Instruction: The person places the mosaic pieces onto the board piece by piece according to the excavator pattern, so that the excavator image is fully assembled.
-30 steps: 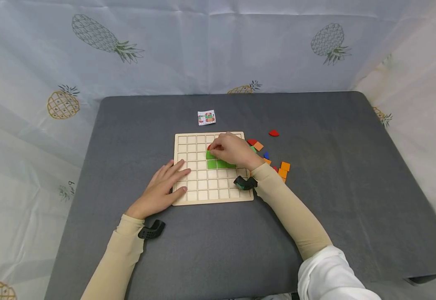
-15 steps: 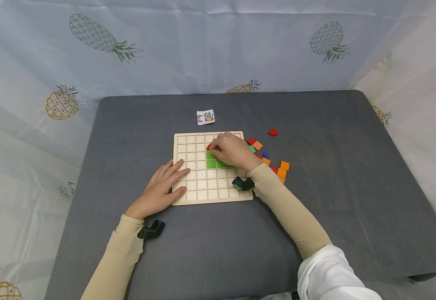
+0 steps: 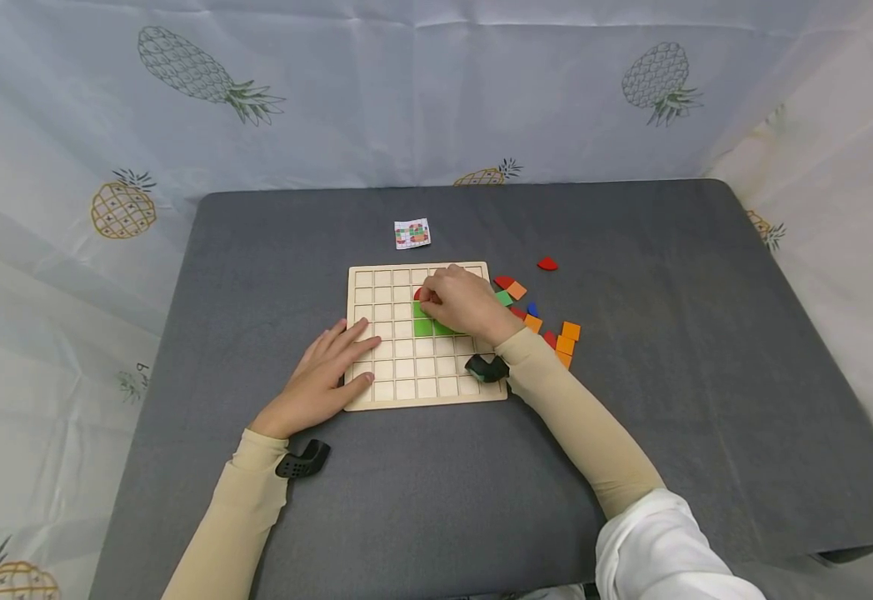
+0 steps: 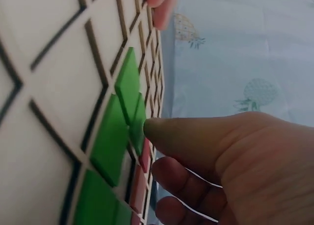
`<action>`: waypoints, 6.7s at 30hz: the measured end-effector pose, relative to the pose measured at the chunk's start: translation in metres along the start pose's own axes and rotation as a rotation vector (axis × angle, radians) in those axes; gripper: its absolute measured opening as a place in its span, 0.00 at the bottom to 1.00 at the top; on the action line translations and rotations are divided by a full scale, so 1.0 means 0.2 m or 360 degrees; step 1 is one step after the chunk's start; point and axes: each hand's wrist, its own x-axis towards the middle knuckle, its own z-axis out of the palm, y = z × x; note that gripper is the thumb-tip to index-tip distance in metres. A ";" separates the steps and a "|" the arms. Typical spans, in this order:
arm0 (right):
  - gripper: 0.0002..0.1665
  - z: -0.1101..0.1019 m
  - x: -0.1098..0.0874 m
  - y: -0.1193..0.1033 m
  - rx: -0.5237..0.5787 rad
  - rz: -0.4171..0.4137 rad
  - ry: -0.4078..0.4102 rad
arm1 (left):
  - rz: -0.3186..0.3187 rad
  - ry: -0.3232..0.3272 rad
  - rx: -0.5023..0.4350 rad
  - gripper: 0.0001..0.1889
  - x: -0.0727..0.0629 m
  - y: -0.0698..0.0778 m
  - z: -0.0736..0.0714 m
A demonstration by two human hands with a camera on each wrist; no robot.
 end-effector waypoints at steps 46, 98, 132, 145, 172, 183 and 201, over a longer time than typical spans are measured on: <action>0.22 -0.28 -0.15 0.38 0.0066 0.0545 -0.0132 | -0.0011 0.0005 0.0016 0.30 0.00 0.00 0.00; 0.08 -0.08 -0.04 0.13 0.0360 0.0023 -0.0167 | -0.0004 0.0001 0.0022 0.30 0.00 0.00 0.00; 0.05 -0.06 -0.06 0.11 0.0121 -0.0081 -0.0093 | 0.0007 0.0011 0.0028 0.30 0.00 0.01 0.00; 0.16 -0.17 -0.10 0.19 0.0427 0.0075 -0.0006 | 0.0004 0.0030 -0.0017 0.30 -0.01 0.00 0.01; 0.20 -0.33 -0.27 0.36 0.0588 0.0327 -0.0028 | -0.0061 0.0079 -0.0036 0.32 -0.02 -0.01 -0.01; 0.19 -0.31 -0.33 0.45 0.0520 0.0347 -0.0041 | -0.0071 0.0083 -0.0031 0.32 -0.02 -0.01 -0.01; 0.21 -0.25 -0.35 0.54 0.0393 0.0306 -0.0096 | -0.0067 0.0085 -0.0037 0.32 -0.02 -0.01 0.00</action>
